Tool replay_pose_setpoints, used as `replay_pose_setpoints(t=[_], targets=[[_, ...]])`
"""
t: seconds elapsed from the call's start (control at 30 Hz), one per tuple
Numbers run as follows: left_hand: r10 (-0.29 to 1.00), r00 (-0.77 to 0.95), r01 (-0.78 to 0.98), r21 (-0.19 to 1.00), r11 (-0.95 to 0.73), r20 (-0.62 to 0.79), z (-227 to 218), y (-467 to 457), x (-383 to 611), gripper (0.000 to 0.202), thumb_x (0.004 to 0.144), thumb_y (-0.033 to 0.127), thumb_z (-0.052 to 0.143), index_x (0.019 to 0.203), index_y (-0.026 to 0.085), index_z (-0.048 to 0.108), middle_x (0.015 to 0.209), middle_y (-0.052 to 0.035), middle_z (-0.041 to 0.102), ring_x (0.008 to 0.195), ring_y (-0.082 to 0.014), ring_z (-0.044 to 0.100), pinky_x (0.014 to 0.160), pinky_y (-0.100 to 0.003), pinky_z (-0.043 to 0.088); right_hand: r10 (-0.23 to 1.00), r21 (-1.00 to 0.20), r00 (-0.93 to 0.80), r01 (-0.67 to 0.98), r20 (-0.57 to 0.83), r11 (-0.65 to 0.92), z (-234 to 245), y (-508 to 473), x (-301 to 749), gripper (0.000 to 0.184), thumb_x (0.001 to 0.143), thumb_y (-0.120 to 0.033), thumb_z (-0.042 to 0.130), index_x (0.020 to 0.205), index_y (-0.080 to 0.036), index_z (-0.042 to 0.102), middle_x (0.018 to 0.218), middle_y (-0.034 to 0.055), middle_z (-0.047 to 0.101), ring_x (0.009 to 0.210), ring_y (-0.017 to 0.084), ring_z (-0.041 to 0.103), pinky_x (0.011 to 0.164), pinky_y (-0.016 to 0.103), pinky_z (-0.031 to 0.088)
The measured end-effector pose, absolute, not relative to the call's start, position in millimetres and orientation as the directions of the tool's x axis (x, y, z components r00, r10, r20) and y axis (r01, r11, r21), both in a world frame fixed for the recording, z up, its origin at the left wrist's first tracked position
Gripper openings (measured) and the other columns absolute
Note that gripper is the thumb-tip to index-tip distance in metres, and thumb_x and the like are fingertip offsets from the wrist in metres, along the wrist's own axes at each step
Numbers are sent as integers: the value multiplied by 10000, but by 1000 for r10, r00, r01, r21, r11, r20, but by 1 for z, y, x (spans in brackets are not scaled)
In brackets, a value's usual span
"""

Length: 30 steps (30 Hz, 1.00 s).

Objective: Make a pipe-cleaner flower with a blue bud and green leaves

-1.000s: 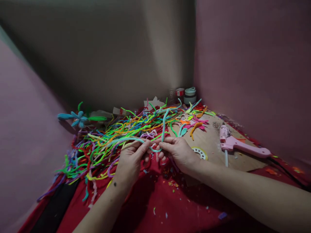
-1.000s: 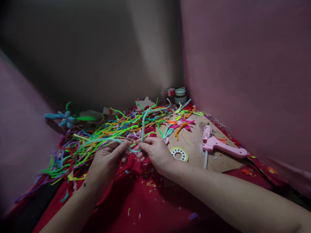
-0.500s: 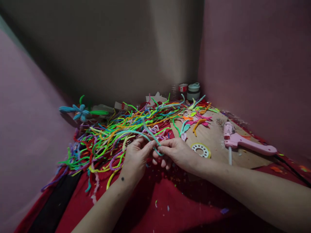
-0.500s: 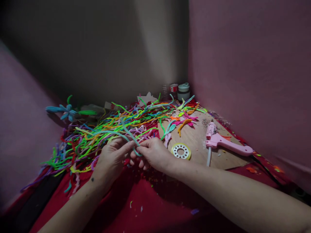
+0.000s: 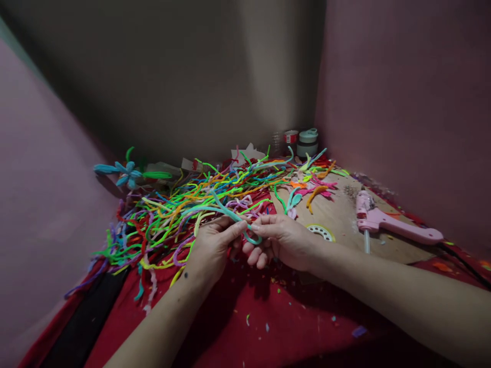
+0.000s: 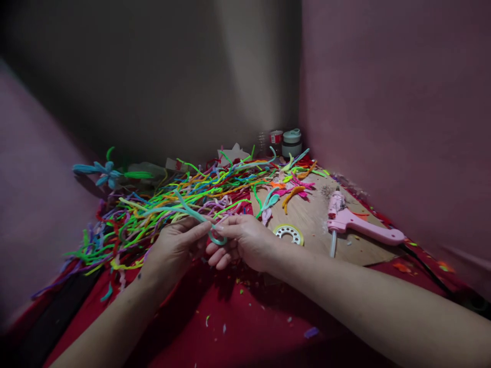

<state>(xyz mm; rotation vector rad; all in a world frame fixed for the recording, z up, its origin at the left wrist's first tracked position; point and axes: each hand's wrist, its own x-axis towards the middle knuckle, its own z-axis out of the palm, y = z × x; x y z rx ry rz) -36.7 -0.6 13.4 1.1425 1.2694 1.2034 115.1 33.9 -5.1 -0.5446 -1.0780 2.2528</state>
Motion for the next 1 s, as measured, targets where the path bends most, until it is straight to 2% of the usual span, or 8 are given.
replay_pose_setpoints(t=[0.1, 0.23, 0.33, 0.4, 0.53, 0.7, 0.83, 1.0], targets=[[998, -20, -23, 997, 67, -68, 13, 0, -38, 302, 759, 319, 660, 583, 149, 484, 454, 61, 413, 401, -41, 349, 402, -176, 284, 633, -759, -766, -344, -115, -553, -8, 35, 115, 74, 819, -148, 513, 755, -120, 537, 644, 54, 640, 486, 118, 619, 452, 193, 486], [999, -21, -27, 999, 46, -47, 15, -1, -36, 298, 779, 333, 638, 598, 152, 485, 486, 54, 458, 396, -42, 375, 397, -179, 273, 652, -713, -748, -391, -122, -582, -12, 38, 114, 54, 821, -122, 515, 791, -120, 560, 654, 37, 637, 485, 99, 607, 442, 169, 466], [999, -39, -32, 1000, -1, -1, 18, -2, -35, 317, 782, 309, 634, 565, 154, 463, 462, 59, 434, 387, -44, 363, 395, -181, 272, 597, -662, -782, -353, -179, -661, -15, 41, 114, 182, 880, -190, 437, 867, -106, 598, 662, 61, 648, 506, 114, 621, 452, 184, 478], [998, -54, -33, 999, -15, 13, 20, -3, -35, 331, 779, 304, 636, 550, 158, 445, 440, 63, 409, 379, -47, 348, 387, -181, 264, 561, -638, -800, -320, -214, -701, -16, 41, 115, 207, 882, -182, 421, 860, -95, 608, 659, 71, 650, 518, 114, 623, 462, 183, 480], [998, -65, -37, 999, -9, 7, 22, -3, -34, 274, 758, 294, 654, 589, 156, 487, 466, 62, 429, 387, -45, 360, 382, -169, 269, 570, -612, -799, -356, -194, -707, -17, 41, 114, 84, 816, -106, 521, 811, -108, 605, 619, 35, 630, 503, 85, 588, 463, 159, 458], [994, -105, 0, 999, -35, 35, 23, -5, -31, 275, 758, 292, 647, 569, 147, 509, 497, 42, 472, 407, -51, 400, 397, -173, 311, 635, -641, -751, -400, -179, -654, -13, 39, 112, 122, 819, -77, 519, 733, -101, 602, 585, 21, 608, 466, 74, 565, 422, 153, 424], [983, -156, 43, 995, -87, 93, 22, -7, -30, 228, 755, 296, 651, 608, 152, 551, 521, 40, 493, 418, -58, 422, 406, -185, 327, 700, -686, -685, -412, -201, -600, -11, 37, 110, 149, 825, -72, 515, 707, -96, 602, 586, 27, 614, 457, 75, 563, 433, 166, 442], [997, -48, 178, 983, -45, 54, 20, -6, -32, 218, 775, 323, 631, 642, 152, 610, 520, 17, 533, 458, -81, 443, 441, -207, 341, 745, -726, -648, -434, -161, -534, -11, 38, 111, 126, 803, -74, 548, 689, -100, 595, 564, 27, 614, 446, 83, 575, 436, 171, 458]])
